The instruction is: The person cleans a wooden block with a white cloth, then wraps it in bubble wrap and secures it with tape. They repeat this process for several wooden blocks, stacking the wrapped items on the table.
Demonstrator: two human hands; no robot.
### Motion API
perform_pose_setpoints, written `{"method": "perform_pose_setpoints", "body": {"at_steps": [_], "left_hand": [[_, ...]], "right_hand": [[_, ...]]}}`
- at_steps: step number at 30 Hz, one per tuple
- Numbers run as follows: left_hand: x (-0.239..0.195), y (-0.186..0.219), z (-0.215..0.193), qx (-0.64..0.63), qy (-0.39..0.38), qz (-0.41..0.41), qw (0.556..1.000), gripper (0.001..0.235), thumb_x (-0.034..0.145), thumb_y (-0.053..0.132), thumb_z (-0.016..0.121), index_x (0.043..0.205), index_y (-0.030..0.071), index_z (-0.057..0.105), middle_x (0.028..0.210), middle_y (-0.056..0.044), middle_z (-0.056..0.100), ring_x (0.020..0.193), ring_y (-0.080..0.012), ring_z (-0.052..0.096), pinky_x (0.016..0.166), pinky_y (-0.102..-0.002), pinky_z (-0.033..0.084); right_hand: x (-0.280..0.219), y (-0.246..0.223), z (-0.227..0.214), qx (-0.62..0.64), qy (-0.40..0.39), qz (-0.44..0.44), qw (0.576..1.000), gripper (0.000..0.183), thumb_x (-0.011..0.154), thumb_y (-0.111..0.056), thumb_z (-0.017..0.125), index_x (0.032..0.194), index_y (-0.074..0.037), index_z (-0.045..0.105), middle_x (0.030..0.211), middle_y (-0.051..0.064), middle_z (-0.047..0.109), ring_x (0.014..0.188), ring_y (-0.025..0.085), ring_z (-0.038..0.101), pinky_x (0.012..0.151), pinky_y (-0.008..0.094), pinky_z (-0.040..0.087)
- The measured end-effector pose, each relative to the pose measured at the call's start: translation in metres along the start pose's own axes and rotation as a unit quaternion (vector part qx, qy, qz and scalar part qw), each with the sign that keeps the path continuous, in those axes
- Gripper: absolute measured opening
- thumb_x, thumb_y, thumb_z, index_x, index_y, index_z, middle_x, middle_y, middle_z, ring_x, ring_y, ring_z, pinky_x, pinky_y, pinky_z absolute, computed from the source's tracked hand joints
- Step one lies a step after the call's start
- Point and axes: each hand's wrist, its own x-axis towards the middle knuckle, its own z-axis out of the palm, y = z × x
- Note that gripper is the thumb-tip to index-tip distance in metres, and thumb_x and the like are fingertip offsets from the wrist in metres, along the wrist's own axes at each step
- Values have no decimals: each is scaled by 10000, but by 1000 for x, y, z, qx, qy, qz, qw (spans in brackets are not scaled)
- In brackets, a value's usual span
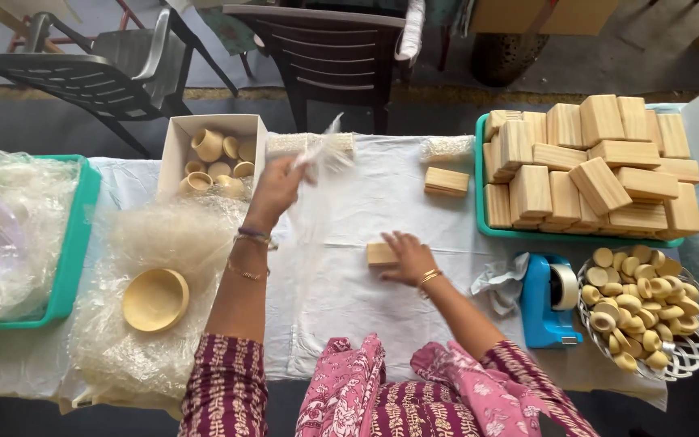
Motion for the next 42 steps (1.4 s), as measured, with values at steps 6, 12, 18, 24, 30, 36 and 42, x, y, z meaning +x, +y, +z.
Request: {"method": "perform_pose_setpoints", "body": {"at_steps": [6, 12, 18, 24, 30, 36, 42], "left_hand": [[1, 26, 55, 423, 147, 302, 842, 312, 1109, 326, 498, 1166, 113, 718, 813, -97, 708, 666, -230, 681, 598, -379, 551], [-37, -33, 154, 475, 14, 304, 825, 339, 1013, 342, 546, 1274, 164, 667, 1208, -116, 708, 770, -272, 726, 579, -401, 586], [-92, -130, 209, 529, -99, 243, 807, 512, 978, 506, 567, 1414, 237, 569, 1476, -149, 535, 965, -338, 675, 622, -429, 590], [-152, -155, 217, 542, -193, 121, 809, 842, 846, 754, 574, 1520, 267, 438, 1636, -168, 266, 1250, -382, 504, 777, -523, 567], [-189, -183, 202, 581, -165, 87, 792, 830, 901, 768, 518, 1549, 266, 389, 1660, -170, 171, 1389, -456, 369, 820, -656, 534], [-188, -187, 150, 496, -102, -77, 859, 559, 1013, 453, 497, 1432, 83, 519, 1446, -210, 491, 1288, -382, 518, 925, -505, 560], [-96, -214, 171, 481, -25, 192, 855, 479, 1016, 222, 473, 1477, 98, 512, 1523, -113, 508, 1440, -288, 446, 1205, -462, 321]], "right_hand": [[-5, 8, 23, 25, -8, 93, 995, 698, 769, -498, 790, 1363, -194, 584, 1341, 119, 598, 1240, 313, 586, 1012, 447, 507], [-30, 92, 49, 274, 158, 289, 904, 619, 838, -567, 758, 1214, -106, 587, 1079, 201, 718, 951, 352, 702, 808, 462, 564], [-68, 102, -16, 537, 288, 203, 767, 629, 891, -502, 729, 1290, -85, 479, 1070, 101, 629, 855, 223, 669, 588, 406, 576], [-41, 62, -5, 658, 162, 138, 723, 729, 965, -487, 604, 1569, -155, 368, 1209, 22, 598, 1075, 170, 620, 844, 346, 564], [2, 21, 70, 634, -2, 80, 769, 617, 992, -432, 634, 1452, -34, 529, 1225, 73, 650, 1110, 136, 586, 947, 285, 494], [-13, 61, 94, 677, 86, 164, 713, 567, 1005, -379, 614, 1436, -19, 534, 1227, 57, 663, 1073, 114, 597, 945, 281, 492], [-32, 60, 81, 716, 116, 143, 674, 546, 991, -343, 644, 1431, -43, 525, 1257, 23, 649, 1098, 103, 597, 960, 274, 490]]}}
